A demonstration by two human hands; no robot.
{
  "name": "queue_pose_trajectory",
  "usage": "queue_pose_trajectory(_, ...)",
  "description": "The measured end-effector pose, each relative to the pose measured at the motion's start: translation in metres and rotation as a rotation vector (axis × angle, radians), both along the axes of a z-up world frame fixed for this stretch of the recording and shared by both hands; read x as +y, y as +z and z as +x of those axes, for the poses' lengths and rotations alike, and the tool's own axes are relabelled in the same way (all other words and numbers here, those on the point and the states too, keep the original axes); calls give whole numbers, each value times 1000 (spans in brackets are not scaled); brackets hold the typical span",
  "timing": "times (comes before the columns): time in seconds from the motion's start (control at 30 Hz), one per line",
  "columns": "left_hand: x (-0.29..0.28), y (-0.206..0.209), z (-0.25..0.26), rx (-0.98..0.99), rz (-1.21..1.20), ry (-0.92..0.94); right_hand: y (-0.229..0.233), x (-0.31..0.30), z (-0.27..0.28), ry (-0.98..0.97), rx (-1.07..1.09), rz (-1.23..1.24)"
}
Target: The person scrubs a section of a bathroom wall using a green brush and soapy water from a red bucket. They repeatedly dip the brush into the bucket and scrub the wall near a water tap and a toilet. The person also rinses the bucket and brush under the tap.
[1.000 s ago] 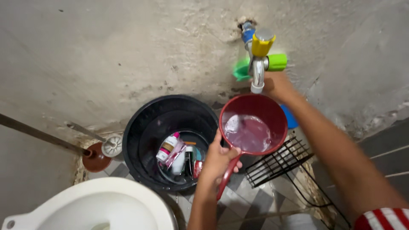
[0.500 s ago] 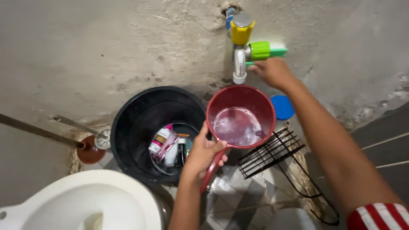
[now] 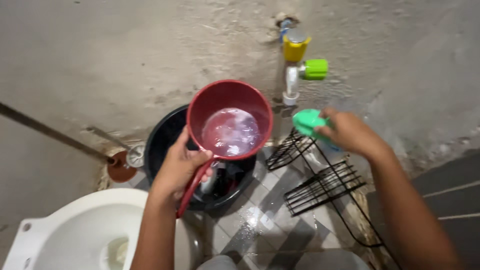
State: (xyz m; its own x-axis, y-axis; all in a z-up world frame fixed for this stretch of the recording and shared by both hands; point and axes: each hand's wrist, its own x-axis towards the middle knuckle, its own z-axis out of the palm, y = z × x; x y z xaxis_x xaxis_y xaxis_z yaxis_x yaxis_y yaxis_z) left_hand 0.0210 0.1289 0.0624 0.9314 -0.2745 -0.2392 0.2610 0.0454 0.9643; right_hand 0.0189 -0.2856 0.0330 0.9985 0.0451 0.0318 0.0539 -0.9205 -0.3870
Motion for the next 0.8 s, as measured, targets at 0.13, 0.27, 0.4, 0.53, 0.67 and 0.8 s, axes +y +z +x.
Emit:
queue_pose_trajectory(0.13, 34, -7, -1, -21, 53, 100, 61, 101, -33, 89, 88, 25)
queue_pose_trajectory(0.27, 60, -31, -7, 6, 44, 188, 87, 199, -31, 297, -227, 305)
queue_pose_trajectory(0.4, 83, -48, -19, -3, -41, 211, 59, 296, 27, 422, -251, 139)
queue_pose_trajectory(0.53, 102, -47, -28, -19, 38, 192, -4, 355, 72, 508, -1, -95)
queue_pose_trajectory(0.67, 122, -43, -29, -5, 36, 165, -71, 357, 103, 638, -161, 118)
queue_pose_trajectory(0.8, 124, -53, -22, 26, 66, 137, -87, 340, 105, 549, 17, 38)
